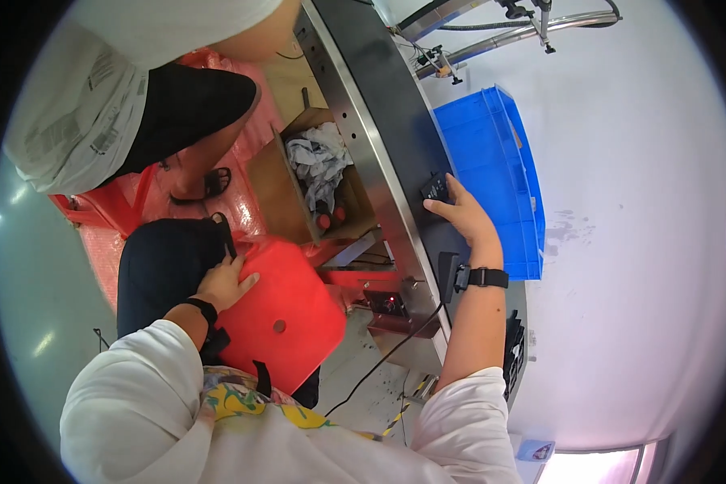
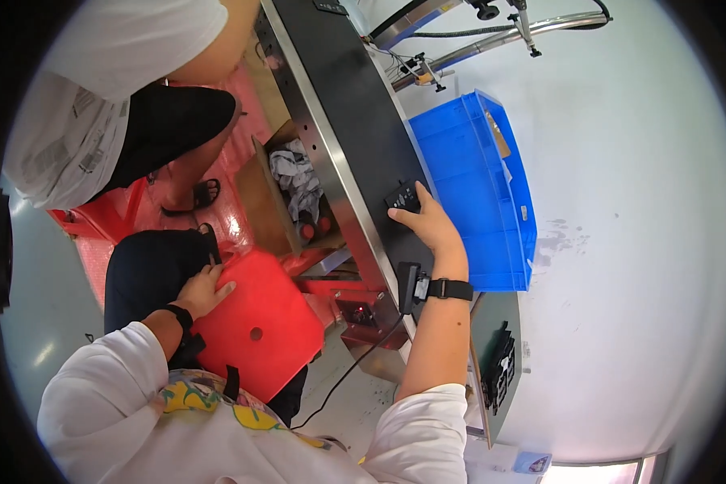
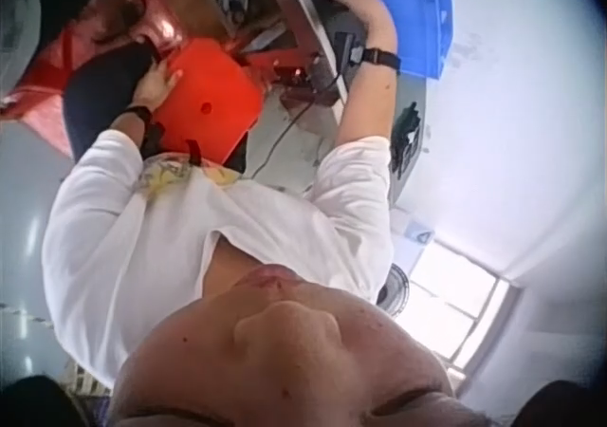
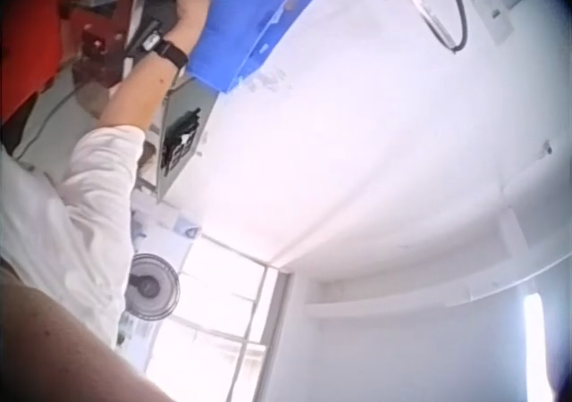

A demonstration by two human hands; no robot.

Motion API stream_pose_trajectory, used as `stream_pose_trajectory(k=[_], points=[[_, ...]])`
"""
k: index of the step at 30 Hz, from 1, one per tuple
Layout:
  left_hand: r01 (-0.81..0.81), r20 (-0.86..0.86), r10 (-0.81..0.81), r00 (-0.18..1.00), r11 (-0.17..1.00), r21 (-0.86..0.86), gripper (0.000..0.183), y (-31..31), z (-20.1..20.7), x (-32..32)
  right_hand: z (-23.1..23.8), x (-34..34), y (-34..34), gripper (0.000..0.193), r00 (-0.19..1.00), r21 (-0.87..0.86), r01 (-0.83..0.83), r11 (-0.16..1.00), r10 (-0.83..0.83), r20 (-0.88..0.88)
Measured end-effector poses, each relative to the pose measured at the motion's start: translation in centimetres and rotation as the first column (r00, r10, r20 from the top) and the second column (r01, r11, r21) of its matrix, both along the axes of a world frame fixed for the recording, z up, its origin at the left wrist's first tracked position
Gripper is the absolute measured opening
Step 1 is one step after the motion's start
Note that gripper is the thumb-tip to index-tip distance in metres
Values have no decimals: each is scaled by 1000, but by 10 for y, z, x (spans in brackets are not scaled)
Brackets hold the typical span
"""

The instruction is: Placing smaller components into a larger tray housing on an assembly line.

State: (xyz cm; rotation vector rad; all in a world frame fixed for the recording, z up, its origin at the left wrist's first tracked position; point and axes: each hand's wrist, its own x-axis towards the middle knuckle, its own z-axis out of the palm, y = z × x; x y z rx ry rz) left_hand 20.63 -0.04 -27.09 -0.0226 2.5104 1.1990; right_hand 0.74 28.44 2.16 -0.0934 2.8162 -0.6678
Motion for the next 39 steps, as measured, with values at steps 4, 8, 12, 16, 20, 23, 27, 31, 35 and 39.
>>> stream_pose_trajectory(k=[4,8,12,16,20,23,27,31,35,39], points=[[16,9,-16,1000,1000,-4,58,0,0,-1,12,11,6,95,998,82,41,996,-44,34],[-7,-10,7,1000,1000,-1,58,0,1,0,16,26,16,96,995,165,91,982,-96,23],[-4,-6,4,1000,1000,1,59,0,2,0,19,42,35,97,994,179,110,978,-111,-6],[-4,-19,4,1000,1000,-1,59,0,1,0,23,53,51,100,991,256,131,958,-137,5],[-5,-5,5,1000,1000,11,59,1,-1,-1,25,69,68,99,985,369,171,914,-166,-46],[-4,-3,4,1000,1000,3,60,0,0,-1,26,85,71,98,983,482,177,858,-128,-133],[0,8,0,1000,1000,0,61,0,-1,-1,27,107,86,98,979,539,183,822,-105,-172],[-5,15,5,1000,1000,3,62,-1,0,-1,29,127,98,97,968,541,209,815,-95,-231],[-7,10,7,1000,1000,1,61,0,-3,0,25,147,112,90,954,588,173,790,15,-300],[-2,-1,2,1000,1000,15,60,0,1,-1,25,164,135,88,954,429,125,895,10,-299]])
